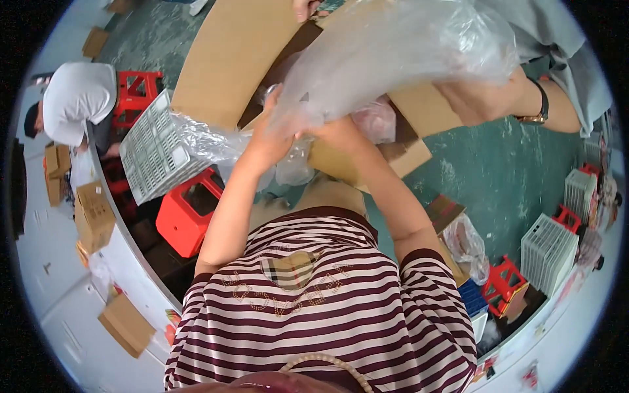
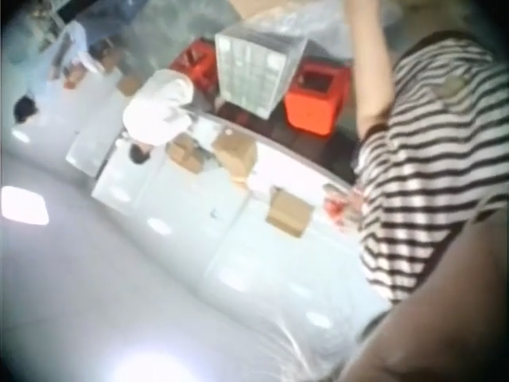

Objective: Packaging small gummy-like products into red pouches and organizing the finished packets on a factory worktable.

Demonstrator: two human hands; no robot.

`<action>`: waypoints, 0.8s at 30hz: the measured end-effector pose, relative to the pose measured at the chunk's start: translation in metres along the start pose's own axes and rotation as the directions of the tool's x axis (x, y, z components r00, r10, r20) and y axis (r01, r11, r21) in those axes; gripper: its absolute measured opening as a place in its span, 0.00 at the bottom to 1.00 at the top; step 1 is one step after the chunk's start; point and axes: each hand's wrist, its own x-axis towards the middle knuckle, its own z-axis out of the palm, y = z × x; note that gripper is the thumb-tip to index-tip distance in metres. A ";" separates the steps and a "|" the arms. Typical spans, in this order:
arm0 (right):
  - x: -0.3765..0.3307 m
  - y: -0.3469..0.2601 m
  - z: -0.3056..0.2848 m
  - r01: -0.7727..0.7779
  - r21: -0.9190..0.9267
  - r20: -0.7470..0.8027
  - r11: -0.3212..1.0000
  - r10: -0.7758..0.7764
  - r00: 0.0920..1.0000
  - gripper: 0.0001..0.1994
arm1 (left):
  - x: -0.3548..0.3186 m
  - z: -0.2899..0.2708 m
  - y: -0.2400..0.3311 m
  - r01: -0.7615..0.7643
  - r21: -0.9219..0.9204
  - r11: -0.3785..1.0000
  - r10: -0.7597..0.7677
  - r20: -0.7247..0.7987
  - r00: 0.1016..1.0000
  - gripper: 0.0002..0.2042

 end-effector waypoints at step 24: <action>0.078 -0.222 -0.224 0.663 -0.743 0.453 -0.090 -0.798 0.399 0.27 | -0.351 -0.020 0.091 0.662 -0.723 0.197 -0.979 -0.175 0.101 0.13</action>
